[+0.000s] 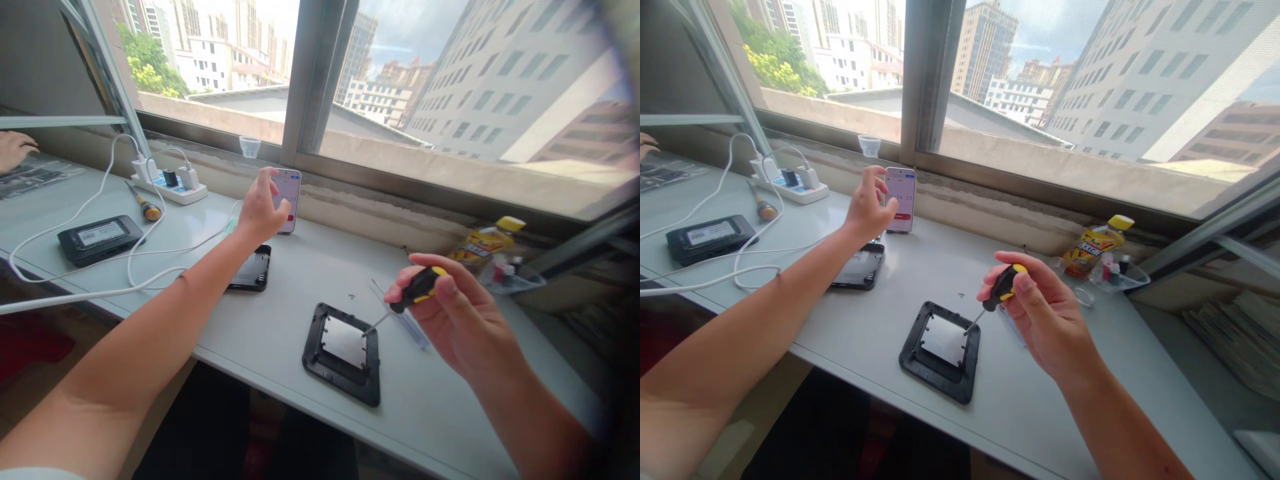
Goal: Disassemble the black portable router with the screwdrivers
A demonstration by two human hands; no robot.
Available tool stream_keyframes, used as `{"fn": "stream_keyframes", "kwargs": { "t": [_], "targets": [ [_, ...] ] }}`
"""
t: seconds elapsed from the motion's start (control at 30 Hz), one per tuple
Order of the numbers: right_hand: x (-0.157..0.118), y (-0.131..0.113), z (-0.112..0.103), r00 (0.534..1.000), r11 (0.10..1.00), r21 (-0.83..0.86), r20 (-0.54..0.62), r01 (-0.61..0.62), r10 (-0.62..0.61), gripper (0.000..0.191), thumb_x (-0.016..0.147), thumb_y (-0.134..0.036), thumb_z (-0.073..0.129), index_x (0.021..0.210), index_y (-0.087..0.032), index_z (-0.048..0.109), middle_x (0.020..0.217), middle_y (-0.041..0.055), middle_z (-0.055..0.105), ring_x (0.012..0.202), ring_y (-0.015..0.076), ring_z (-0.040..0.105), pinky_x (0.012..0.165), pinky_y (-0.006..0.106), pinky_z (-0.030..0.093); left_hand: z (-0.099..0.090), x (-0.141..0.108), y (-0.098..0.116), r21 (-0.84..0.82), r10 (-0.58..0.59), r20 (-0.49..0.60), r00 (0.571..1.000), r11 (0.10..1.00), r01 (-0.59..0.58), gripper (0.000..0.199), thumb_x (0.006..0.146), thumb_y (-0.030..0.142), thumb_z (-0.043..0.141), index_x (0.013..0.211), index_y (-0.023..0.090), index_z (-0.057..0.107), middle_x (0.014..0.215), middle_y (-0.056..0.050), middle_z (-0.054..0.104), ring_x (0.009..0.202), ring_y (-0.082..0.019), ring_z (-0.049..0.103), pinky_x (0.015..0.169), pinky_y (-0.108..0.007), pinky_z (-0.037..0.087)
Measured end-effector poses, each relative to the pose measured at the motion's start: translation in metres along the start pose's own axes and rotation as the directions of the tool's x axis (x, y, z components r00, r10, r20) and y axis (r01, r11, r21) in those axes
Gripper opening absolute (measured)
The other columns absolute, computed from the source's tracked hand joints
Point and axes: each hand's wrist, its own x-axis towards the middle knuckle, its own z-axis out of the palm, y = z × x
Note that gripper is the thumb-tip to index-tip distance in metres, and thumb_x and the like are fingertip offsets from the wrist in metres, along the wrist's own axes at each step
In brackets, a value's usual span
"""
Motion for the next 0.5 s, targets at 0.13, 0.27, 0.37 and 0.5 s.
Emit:
{"fn": "stream_keyframes", "kwargs": {
  "t": [0.13,0.27,0.37,0.5],
  "targets": [
    [-0.001,0.0,0.001,1.0,1.0,0.001,0.018,0.002,-0.002,0.025,0.09,-0.043,0.074,0.113,-0.031,0.076,0.09,0.0033,0.07,0.074,0.0173,0.07,0.071,0.031,0.062,0.009,-0.027,0.033,-0.224,0.307,0.252,0.918,0.941,-0.253,0.022,0.088,0.026,0.059,0.109,0.021,0.057,0.09,-0.002,0.062,0.078,-0.015,0.057,0.077,-0.031,0.048],
    [-0.001,0.0,-0.001,1.0,1.0,0.003,0.013,-0.01,0.01,0.022,0.091,-0.042,0.073,0.11,-0.033,0.076,0.091,0.0026,0.069,0.075,0.0167,0.07,0.072,0.029,0.061,0.02,-0.06,0.062,-0.47,0.562,0.54,0.626,0.819,-0.33,0.014,0.088,0.029,0.062,0.098,0.018,0.064,0.092,-0.003,0.065,0.082,-0.014,0.059,0.079,-0.03,0.047],
    [-0.002,0.001,-0.002,1.0,1.0,0.003,0.025,-0.008,0.008,0.02,0.091,-0.041,0.073,0.11,-0.033,0.076,0.091,0.0023,0.069,0.076,0.0166,0.071,0.071,0.028,0.06,0.023,-0.073,0.071,-0.542,0.603,0.668,0.435,0.796,-0.271,0.012,0.084,0.026,0.063,0.091,0.018,0.067,0.087,-0.003,0.066,0.075,-0.013,0.057,0.072,-0.028,0.045],
    [-0.002,0.002,-0.005,1.0,1.0,-0.002,0.019,-0.022,0.022,0.02,0.092,-0.04,0.072,0.111,-0.033,0.075,0.092,0.0028,0.069,0.077,0.0176,0.071,0.072,0.03,0.061,0.023,-0.075,0.067,-0.528,0.564,0.758,0.328,0.826,-0.2,0.007,0.08,0.022,0.063,0.084,0.019,0.068,0.08,-0.001,0.067,0.068,-0.012,0.056,0.067,-0.027,0.044]
  ]
}}
